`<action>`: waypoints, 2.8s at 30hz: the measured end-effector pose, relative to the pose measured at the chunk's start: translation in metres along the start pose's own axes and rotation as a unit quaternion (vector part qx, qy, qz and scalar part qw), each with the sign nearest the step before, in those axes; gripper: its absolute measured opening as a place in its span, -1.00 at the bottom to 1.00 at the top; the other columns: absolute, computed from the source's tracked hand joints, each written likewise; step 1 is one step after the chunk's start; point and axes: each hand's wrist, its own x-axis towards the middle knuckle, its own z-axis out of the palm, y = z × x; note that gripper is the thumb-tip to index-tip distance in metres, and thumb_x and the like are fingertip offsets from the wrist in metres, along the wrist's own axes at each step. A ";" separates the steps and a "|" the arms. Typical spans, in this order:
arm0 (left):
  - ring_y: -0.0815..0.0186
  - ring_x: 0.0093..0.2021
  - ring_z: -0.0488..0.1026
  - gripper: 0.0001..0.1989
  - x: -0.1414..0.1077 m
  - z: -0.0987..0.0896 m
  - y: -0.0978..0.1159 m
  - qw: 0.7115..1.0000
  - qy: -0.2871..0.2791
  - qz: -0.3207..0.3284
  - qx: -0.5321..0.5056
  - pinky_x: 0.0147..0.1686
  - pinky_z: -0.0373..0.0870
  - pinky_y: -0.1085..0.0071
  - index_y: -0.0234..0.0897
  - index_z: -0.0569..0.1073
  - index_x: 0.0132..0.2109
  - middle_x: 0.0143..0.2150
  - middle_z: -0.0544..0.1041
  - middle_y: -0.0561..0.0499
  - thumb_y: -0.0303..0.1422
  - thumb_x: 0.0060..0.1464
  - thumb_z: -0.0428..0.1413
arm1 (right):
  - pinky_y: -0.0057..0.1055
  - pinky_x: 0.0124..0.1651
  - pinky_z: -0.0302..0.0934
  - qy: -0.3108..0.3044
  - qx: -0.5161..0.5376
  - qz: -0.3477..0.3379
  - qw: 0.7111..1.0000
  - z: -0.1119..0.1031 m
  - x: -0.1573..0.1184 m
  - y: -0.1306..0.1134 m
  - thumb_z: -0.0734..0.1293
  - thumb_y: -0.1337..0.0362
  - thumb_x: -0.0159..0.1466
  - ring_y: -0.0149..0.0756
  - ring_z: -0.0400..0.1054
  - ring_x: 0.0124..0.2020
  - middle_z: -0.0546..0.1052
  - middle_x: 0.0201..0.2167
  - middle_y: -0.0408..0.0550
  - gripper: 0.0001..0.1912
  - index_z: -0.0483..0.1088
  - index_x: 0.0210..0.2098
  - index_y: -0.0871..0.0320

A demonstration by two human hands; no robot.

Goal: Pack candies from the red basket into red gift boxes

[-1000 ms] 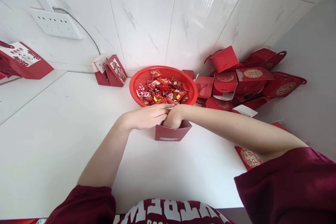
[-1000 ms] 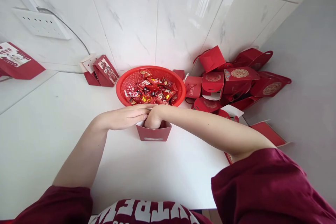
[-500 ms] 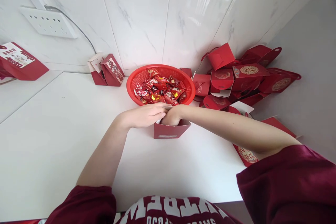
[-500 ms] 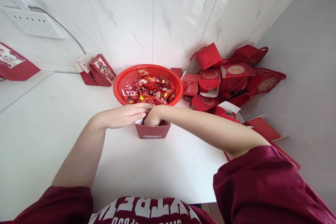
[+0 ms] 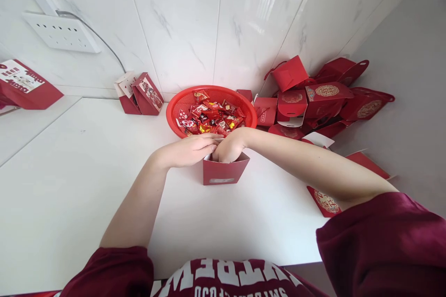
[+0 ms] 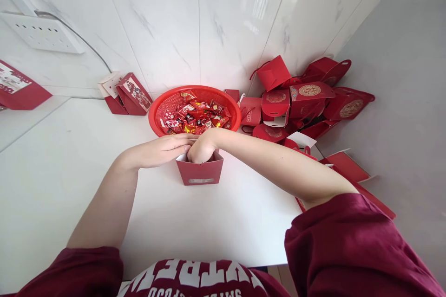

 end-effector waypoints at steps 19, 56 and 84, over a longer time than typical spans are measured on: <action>0.16 -0.02 0.48 -0.60 -0.021 -0.011 0.026 0.999 0.038 -0.002 0.035 -0.06 0.39 0.30 -0.16 0.57 -0.22 0.03 0.52 0.01 -0.13 0.30 -0.12 | -0.39 -0.03 0.32 0.191 0.179 -0.112 0.959 -0.027 -0.101 0.006 0.31 0.25 0.30 -0.30 0.48 -0.09 0.62 -0.13 -0.10 -0.75 0.56 -0.09 0.12; 0.19 0.00 0.44 -0.66 0.005 -0.035 -0.056 0.992 -0.011 -0.123 0.031 -0.10 0.35 0.44 -0.06 0.55 -0.03 -0.01 0.50 0.01 -0.07 0.13 0.09 | -0.46 -0.04 0.20 0.029 0.143 -0.071 0.987 -0.026 0.040 0.115 0.28 0.06 0.32 -0.22 0.42 -0.06 0.57 -0.01 -0.02 -0.56 0.55 0.00 0.22; 0.20 -0.03 0.46 -0.66 0.006 -0.034 -0.056 0.993 -0.008 -0.112 0.035 -0.12 0.36 0.45 -0.06 0.56 -0.04 -0.04 0.54 0.03 -0.05 0.13 0.09 | -0.46 -0.39 0.22 0.268 0.355 -0.166 0.880 -0.020 0.031 0.130 0.34 0.19 0.19 -0.36 0.35 -0.43 0.56 -0.37 -0.10 -0.71 0.51 -0.15 0.20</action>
